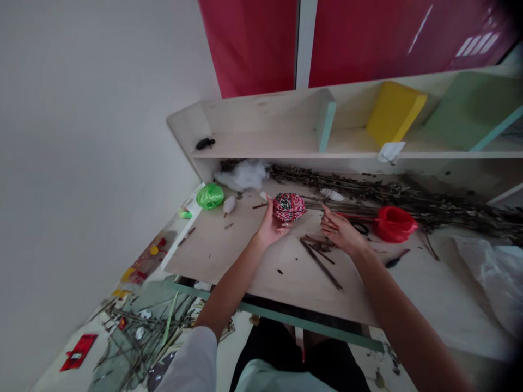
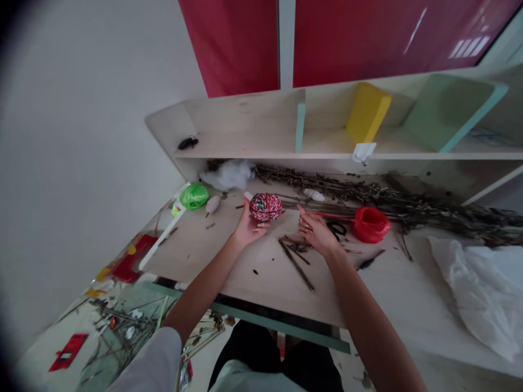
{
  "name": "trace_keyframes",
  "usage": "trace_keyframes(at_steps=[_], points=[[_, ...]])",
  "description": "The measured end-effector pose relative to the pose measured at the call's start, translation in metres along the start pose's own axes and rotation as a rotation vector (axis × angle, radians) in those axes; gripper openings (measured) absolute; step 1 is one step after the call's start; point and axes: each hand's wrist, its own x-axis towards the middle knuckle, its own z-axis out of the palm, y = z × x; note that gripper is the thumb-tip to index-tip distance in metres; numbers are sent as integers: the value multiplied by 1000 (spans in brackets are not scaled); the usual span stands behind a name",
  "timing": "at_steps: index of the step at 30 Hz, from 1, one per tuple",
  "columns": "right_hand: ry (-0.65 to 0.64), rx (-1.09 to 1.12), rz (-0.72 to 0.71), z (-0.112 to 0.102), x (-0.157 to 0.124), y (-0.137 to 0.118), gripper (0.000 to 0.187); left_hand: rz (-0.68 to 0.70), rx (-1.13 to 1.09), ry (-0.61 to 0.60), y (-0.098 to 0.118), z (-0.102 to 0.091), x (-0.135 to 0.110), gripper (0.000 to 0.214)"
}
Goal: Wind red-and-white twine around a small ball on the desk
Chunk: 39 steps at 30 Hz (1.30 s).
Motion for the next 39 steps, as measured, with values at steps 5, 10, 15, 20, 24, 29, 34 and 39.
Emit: trace_keyframes(at_steps=[5,10,15,20,24,29,34,39], points=[[32,53,-16,1,-3,-7,40,16,81,2,-4,-3,3,62],[61,55,-44,-1,-2,-9,43,32,137,35,-5,-4,6,65],[33,44,-67,-2,-2,-10,40,70,165,223,-5,-6,10,62],[23,7,-51,-1,-3,-9,38,54,151,180,-4,-4,10,66],[167,-150,-121,1,0,-9,41,58,137,175,-3,-3,9,67],[659,-265,-589,-20,-7,-35,59,120,97,220,2,-4,8,61],[573,84,-732,-70,-28,-67,74,88,103,200,3,-5,8,74],[592,68,-632,-54,-18,-60,66,86,195,236,-5,-5,11,67]])
